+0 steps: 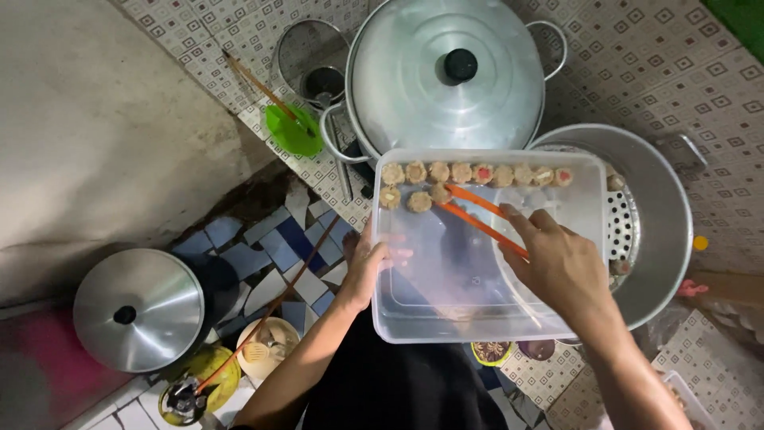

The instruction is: Using tongs to transfer dumplings from a plastic container into a large steamer pot for cooking.

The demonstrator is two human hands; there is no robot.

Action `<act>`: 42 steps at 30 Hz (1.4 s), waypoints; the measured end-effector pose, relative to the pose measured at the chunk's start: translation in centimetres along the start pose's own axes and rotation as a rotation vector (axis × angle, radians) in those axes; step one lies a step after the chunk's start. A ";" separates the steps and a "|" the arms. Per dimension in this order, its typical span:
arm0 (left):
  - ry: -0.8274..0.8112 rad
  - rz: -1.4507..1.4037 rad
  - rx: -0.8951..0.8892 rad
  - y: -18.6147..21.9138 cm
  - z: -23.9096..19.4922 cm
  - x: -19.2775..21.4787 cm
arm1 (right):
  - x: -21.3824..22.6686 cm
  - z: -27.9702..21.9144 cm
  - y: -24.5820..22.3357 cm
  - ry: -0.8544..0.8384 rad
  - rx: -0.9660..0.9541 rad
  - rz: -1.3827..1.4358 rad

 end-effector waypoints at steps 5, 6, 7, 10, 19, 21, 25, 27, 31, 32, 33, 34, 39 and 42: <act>-0.025 -0.001 0.005 -0.3 0.5 0.4 | 0.6 -1.6 -1.0 0.154 0.011 -0.211; -0.021 -0.012 0.009 -0.3 0.4 0.3 | 0.4 -1.8 -1.2 0.127 0.009 -0.152; -0.017 -0.022 0.013 -0.2 0.4 0.2 | 0.2 -2.1 -1.4 0.101 0.008 -0.094; -0.022 -0.009 0.012 0.4 0.1 0.0 | 0.4 -3.1 0.0 -0.048 -0.032 0.025; 0.026 -0.047 0.038 -3.1 1.3 1.5 | -2.0 -0.3 -1.2 -0.022 0.011 0.328; 0.023 -0.059 0.046 -4.1 1.9 2.0 | -2.6 -0.7 -0.8 0.025 0.006 0.311; 0.043 -0.119 0.077 -5.1 2.2 3.0 | -0.7 -2.9 0.7 0.054 0.013 0.420; 0.040 -0.144 0.067 -5.5 2.4 3.5 | 0.2 -4.1 2.3 0.050 -0.052 0.499; 0.020 -0.121 0.030 -4.2 2.0 3.2 | 2.1 -5.9 8.0 -0.019 -0.405 0.567; -0.011 -0.112 0.046 -2.9 1.4 2.2 | 0.5 -5.8 10.7 -0.016 -0.441 0.569; 0.030 -0.068 0.090 -1.6 0.8 1.3 | -0.9 -5.9 13.4 0.162 -0.482 0.551; 0.074 -0.022 0.130 -0.3 0.3 0.6 | -2.3 -5.9 16.1 0.339 -0.517 0.525; 0.100 0.036 0.128 0.8 -0.3 -0.2 | -3.2 -2.6 19.7 0.028 -0.843 0.874; 0.122 0.053 0.137 1.4 -0.4 -0.7 | -14.3 1.7 23.7 -0.095 -0.877 0.845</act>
Point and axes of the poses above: each hand's wrist, its own z-axis towards the middle knuckle, its own x-axis out of the back of the hand, y = z × x, the point moved 2 cm from there along z, towards the middle knuckle, and after that the axes turned 1 degree about x, right-handed, at the moved point
